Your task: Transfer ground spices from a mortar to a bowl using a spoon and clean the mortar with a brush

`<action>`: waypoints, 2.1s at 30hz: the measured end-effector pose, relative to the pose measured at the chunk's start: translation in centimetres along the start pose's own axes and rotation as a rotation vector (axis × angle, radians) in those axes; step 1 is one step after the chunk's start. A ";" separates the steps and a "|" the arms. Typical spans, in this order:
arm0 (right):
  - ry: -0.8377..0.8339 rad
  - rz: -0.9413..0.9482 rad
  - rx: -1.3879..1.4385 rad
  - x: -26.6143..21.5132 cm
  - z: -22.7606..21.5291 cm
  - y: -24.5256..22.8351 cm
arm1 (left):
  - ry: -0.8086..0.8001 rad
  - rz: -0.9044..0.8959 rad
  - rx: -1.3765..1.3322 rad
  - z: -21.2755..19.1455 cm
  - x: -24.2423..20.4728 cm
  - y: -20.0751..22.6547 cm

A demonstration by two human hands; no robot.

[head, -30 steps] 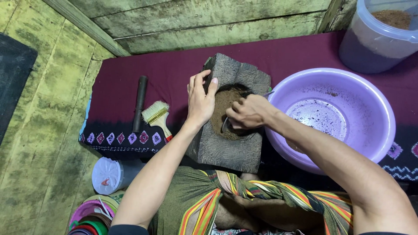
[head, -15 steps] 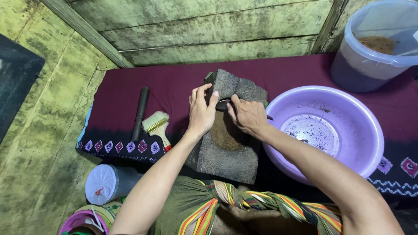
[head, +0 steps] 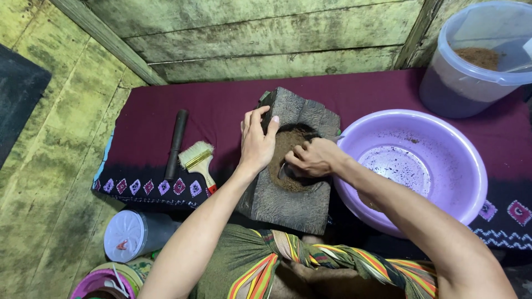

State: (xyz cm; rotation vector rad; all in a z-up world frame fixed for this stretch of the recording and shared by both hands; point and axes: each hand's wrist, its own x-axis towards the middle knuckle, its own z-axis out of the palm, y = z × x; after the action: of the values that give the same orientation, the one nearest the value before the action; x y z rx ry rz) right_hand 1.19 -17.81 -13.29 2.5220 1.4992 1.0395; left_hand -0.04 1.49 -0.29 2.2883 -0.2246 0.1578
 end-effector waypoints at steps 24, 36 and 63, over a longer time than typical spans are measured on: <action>-0.346 0.517 0.526 3.4 -4.5 -2.0 | 0.021 0.030 -0.036 0.5 0.5 -1.0; 0.055 -0.056 0.005 -0.4 -0.5 0.7 | 0.001 0.009 -0.024 0.4 0.1 -0.7; -0.444 0.249 0.312 4.9 -7.9 -0.1 | 0.001 -0.047 -0.088 -0.9 1.3 -1.0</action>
State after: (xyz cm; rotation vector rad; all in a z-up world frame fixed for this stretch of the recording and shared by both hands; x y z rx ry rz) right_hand -1.70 -16.24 -4.58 2.9418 1.3250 0.2262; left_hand 1.38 2.70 -0.18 2.2042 -0.1742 0.1225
